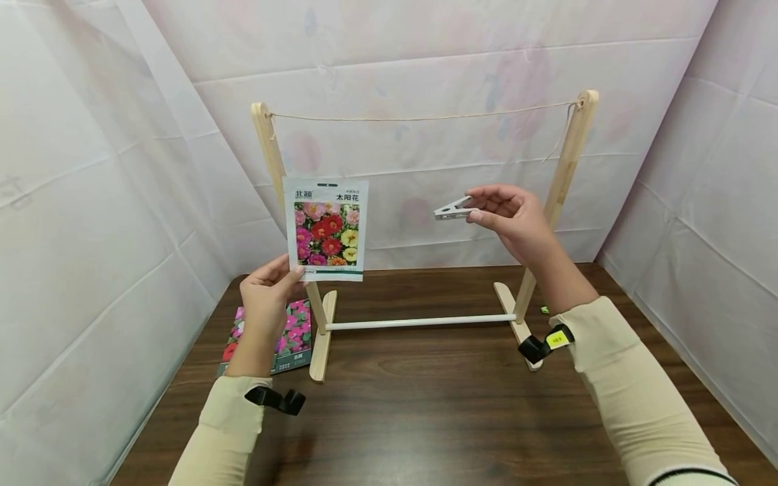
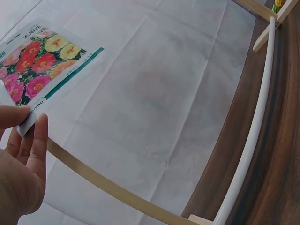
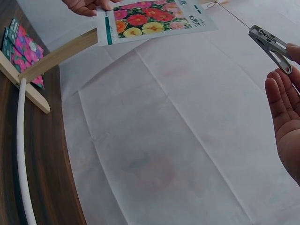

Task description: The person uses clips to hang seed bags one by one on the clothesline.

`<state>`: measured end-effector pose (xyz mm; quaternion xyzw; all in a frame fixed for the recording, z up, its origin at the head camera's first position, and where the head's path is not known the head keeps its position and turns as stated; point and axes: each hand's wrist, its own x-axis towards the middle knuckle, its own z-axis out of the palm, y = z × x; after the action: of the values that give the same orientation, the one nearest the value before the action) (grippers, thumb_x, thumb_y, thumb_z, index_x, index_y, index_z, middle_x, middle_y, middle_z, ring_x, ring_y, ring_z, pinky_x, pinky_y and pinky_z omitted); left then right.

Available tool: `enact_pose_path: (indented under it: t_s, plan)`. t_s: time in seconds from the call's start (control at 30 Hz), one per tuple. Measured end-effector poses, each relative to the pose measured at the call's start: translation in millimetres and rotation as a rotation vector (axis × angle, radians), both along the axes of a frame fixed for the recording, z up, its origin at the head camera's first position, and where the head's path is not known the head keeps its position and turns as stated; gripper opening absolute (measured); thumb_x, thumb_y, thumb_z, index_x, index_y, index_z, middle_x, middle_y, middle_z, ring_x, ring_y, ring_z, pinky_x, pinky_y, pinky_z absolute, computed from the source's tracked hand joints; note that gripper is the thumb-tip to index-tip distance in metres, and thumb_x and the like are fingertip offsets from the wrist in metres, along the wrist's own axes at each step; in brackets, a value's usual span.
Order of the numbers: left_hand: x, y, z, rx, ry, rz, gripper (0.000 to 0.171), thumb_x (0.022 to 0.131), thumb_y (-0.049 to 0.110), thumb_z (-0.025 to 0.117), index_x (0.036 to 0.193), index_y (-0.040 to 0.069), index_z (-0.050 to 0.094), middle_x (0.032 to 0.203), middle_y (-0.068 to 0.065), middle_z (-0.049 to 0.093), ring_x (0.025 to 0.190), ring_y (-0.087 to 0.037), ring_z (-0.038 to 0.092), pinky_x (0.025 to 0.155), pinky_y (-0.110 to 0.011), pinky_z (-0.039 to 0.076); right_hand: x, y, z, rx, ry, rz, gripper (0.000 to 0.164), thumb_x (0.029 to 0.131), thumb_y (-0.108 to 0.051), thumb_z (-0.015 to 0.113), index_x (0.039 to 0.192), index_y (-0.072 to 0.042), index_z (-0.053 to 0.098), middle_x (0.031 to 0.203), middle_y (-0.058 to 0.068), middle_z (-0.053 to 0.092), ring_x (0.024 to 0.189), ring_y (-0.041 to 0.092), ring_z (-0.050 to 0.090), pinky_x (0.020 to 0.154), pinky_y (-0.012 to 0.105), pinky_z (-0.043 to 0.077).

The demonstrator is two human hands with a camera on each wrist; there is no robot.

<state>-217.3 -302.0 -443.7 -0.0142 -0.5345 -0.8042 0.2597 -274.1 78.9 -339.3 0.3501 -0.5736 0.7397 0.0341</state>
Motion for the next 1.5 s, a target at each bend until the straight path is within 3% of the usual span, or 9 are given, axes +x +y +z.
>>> enact_pose_path:
  t_s: [0.6, 1.0, 1.3, 1.5]
  plan:
    - [0.4, -2.8, 0.1, -0.036, 0.066, 0.013, 0.030, 0.079, -0.012, 0.074, 0.108, -0.005, 0.071, 0.087, -0.009, 0.073, 0.073, -0.016, 0.069, 0.062, -0.028, 0.058, -8.1, -27.3, 5.3, 0.164, 0.055, 0.003, 0.027, 0.084, 0.004, 0.072, 0.110, -0.002, 0.071, 0.099, 0.006, 0.070, 0.087, 0.017, 0.065, 0.078, 0.025, 0.055]
    - [-1.5, -2.4, -0.3, 0.010, 0.045, -0.003, 0.031, 0.081, -0.016, 0.069, 0.109, -0.002, 0.072, 0.083, -0.009, 0.071, 0.069, -0.016, 0.069, 0.061, -0.028, 0.058, -16.8, -45.0, 17.4, 0.186, 0.105, 0.024, 0.027, 0.084, 0.006, 0.072, 0.110, 0.003, 0.070, 0.097, 0.009, 0.070, 0.086, 0.018, 0.066, 0.079, 0.025, 0.055]
    - [-4.3, 1.6, -1.2, 0.000, 0.086, -0.021, 0.030, 0.081, -0.014, 0.070, 0.109, -0.001, 0.072, 0.081, -0.008, 0.070, 0.068, -0.016, 0.069, 0.061, -0.028, 0.058, -17.4, -58.7, 26.5, 0.250, 0.132, -0.020, 0.026, 0.082, 0.003, 0.075, 0.108, 0.003, 0.071, 0.095, 0.010, 0.070, 0.087, 0.021, 0.066, 0.078, 0.026, 0.055]
    - [-3.2, 3.4, -0.6, 0.004, 0.097, -0.007, 0.030, 0.080, -0.013, 0.072, 0.108, -0.003, 0.072, 0.080, -0.008, 0.070, 0.067, -0.015, 0.067, 0.061, -0.027, 0.058, -17.3, -65.0, 39.1, 0.224, 0.159, -0.025, 0.024, 0.082, 0.005, 0.074, 0.106, 0.005, 0.070, 0.094, 0.012, 0.070, 0.085, 0.023, 0.065, 0.077, 0.025, 0.055]
